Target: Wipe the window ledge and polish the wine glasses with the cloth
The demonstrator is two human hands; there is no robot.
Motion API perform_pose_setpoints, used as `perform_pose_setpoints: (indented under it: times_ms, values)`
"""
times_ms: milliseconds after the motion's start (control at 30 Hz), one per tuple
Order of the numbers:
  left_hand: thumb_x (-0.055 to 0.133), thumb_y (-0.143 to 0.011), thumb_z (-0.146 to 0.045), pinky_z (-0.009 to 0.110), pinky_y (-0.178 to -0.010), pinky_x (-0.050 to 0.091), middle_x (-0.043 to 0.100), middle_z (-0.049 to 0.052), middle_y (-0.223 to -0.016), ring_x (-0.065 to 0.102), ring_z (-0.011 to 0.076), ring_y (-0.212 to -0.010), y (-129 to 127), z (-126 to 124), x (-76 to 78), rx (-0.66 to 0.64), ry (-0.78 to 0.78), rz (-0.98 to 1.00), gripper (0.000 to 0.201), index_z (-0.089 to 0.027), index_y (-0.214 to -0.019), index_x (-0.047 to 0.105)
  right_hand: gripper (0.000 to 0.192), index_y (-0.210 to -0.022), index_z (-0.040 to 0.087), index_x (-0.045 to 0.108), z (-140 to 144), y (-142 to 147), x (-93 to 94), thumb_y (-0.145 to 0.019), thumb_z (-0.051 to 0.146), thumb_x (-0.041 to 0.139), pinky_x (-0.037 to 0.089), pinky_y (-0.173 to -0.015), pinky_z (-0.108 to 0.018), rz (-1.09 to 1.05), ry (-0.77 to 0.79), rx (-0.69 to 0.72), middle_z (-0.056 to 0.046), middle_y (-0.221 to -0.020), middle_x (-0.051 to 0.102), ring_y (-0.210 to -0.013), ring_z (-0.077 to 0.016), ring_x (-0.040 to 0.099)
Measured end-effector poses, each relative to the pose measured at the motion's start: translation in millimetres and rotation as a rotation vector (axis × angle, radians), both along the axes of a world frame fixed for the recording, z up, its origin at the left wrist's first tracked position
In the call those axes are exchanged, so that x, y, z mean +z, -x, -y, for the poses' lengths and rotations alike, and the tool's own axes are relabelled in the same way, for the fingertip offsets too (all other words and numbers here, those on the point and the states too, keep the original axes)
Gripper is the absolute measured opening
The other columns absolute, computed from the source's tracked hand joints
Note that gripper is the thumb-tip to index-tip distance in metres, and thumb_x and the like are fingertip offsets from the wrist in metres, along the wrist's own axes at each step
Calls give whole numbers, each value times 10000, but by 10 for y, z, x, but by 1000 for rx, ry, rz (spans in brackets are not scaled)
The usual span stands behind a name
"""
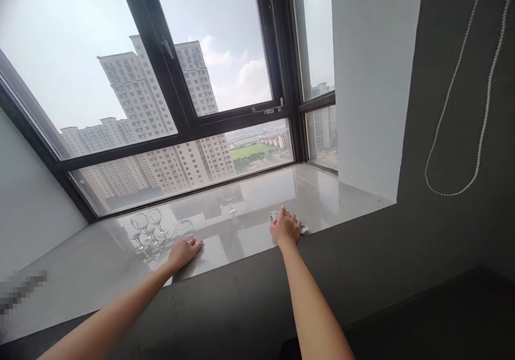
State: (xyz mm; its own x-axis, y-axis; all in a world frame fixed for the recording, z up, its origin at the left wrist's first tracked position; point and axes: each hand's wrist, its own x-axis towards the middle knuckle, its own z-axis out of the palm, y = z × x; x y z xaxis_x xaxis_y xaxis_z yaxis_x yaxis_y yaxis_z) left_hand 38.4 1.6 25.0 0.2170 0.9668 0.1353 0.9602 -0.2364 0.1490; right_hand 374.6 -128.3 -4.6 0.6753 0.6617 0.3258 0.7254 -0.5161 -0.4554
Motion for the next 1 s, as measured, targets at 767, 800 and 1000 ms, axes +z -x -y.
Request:
perform_pose_setpoints:
  times_ms: [767, 800, 1000]
  values:
    - [459, -799, -663, 372, -841, 418, 705, 109, -1046, 626, 296, -1017, -1608, -540, -77, -68, 19, 75, 537, -237, -1065, 650, 556, -1365, 149, 367, 6, -23, -2, -860, 361, 460, 267, -953, -400, 8, -47, -12, -156, -1236, 567, -1135, -284, 454]
    - [461, -798, -663, 373, -837, 416, 701, 116, -1055, 624, 299, -1020, -1629, -546, -76, -65, 26, 82, 542, -228, -1065, 646, 554, -1361, 148, 371, 7, -25, -3, -858, 362, 461, 267, -956, -399, 8, -48, -13, -154, -1233, 569, -1130, -283, 454]
    - [496, -772, -672, 356, -789, 421, 683, 145, -1092, 615, 309, -1033, -1686, -578, -51, -23, 22, 136, 629, -185, -1164, 565, 568, -1388, 159, 333, 17, -34, -6, -871, 375, 428, 258, -974, -404, 2, -15, 17, -150, -1269, 541, -1143, -277, 445]
